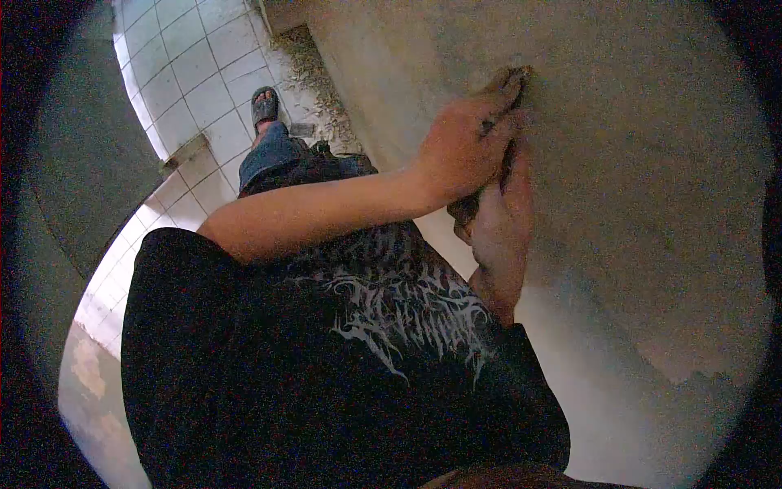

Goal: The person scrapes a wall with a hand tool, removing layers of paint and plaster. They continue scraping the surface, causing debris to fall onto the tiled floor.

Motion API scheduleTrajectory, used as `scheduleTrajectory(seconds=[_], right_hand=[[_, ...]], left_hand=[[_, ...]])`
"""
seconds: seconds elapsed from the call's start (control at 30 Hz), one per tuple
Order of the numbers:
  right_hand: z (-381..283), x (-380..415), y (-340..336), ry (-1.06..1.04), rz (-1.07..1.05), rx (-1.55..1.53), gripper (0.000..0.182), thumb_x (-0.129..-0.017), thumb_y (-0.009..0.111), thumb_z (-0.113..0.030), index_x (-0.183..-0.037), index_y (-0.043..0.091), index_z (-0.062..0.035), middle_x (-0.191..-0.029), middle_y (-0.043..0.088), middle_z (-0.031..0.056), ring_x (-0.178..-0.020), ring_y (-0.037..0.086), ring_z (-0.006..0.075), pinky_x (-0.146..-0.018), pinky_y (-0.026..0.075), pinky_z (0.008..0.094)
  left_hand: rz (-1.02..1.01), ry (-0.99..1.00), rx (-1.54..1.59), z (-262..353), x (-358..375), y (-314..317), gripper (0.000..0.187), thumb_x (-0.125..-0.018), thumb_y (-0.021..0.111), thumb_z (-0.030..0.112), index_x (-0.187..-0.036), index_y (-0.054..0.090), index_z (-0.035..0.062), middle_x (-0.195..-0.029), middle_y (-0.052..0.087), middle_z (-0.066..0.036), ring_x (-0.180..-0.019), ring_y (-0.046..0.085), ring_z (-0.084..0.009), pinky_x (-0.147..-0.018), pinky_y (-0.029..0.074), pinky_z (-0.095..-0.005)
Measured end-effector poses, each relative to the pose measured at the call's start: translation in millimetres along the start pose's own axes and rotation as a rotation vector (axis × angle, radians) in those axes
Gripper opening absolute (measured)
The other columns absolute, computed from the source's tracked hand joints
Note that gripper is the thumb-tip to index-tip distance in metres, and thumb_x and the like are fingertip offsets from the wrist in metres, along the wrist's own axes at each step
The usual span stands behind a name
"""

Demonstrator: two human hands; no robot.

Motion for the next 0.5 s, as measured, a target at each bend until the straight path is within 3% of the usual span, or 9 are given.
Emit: scheduleTrajectory(seconds=[0.13,0.2,0.33,0.4,0.43,0.5], right_hand=[[4.9,-7.9,-4.3,0.104,-0.095,0.079,0.047,-0.094,0.04,-0.022,-0.139,0.029,-0.0131,-0.078,0.055,0.0028,-0.049,0.042,0.0051,-0.036,0.031,0.0218],[-6.7,-0.5,-1.4,0.129,-0.021,0.016,0.05,-0.093,0.042,-0.023,-0.139,0.028,-0.0138,-0.077,0.055,0.0025,-0.047,0.042,0.0056,-0.036,0.031,0.022],[-8.9,-8.3,-3.0,0.125,0.02,0.11,0.051,-0.093,0.043,-0.026,-0.14,0.027,-0.0143,-0.075,0.055,0.0027,-0.047,0.043,0.0059,-0.036,0.031,0.022],[-2.3,-32.6,-2.4,-0.138,-0.006,0.432,0.052,-0.093,0.042,-0.029,-0.14,0.027,-0.0129,-0.073,0.054,0.0026,-0.048,0.044,0.006,-0.037,0.032,0.0218],[-9.2,-27.3,2.1,-0.138,-0.009,0.437,0.052,-0.093,0.042,-0.029,-0.14,0.027,-0.0129,-0.073,0.054,0.0026,-0.048,0.044,0.006,-0.037,0.032,0.0218],[-29.8,-22.3,19.0,0.061,-0.086,0.239,0.051,-0.095,0.04,-0.029,-0.141,0.025,-0.0125,-0.072,0.053,0.0034,-0.05,0.046,0.0074,-0.04,0.035,0.0231]], left_hand=[[-0.072,-0.112,-0.114,-2.2,-4.9,-2.4,0.041,-0.086,0.053,0.021,-0.12,0.051,-0.0008,-0.123,0.048,-0.025,-0.114,0.045,-0.0403,-0.097,0.038,-0.0385],[0.027,0.023,0.061,-3.7,-2.8,0.0,0.04,-0.086,0.052,0.021,-0.12,0.051,-0.0012,-0.122,0.049,-0.024,-0.113,0.047,-0.0403,-0.095,0.039,-0.0387],[0.031,-0.02,-0.012,-10.7,-8.0,2.6,0.04,-0.086,0.053,0.021,-0.117,0.052,-0.0025,-0.118,0.052,-0.025,-0.109,0.049,-0.0412,-0.093,0.04,-0.0395],[0.111,0.08,-0.047,-17.8,-18.1,-3.7,0.038,-0.086,0.052,0.022,-0.117,0.054,-0.0005,-0.112,0.055,-0.024,-0.103,0.052,-0.0411,-0.088,0.043,-0.0406],[0.115,0.078,-0.044,-15.8,-18.9,-8.7,0.038,-0.086,0.052,0.022,-0.117,0.054,-0.0005,-0.112,0.055,-0.024,-0.103,0.052,-0.0411,-0.088,0.043,-0.0406],[-0.029,-0.149,-0.136,-17.1,-30.8,-17.2,0.044,-0.088,0.051,0.024,-0.125,0.048,0.0021,-0.127,0.049,-0.017,-0.117,0.048,-0.0306,-0.097,0.039,-0.0347]])
Point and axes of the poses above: each hand's wrist, its own x-axis away from the middle knuckle, its own y-axis out of the palm, z = x × y, the point moved 3 cm from there along -x, towards the middle knuckle
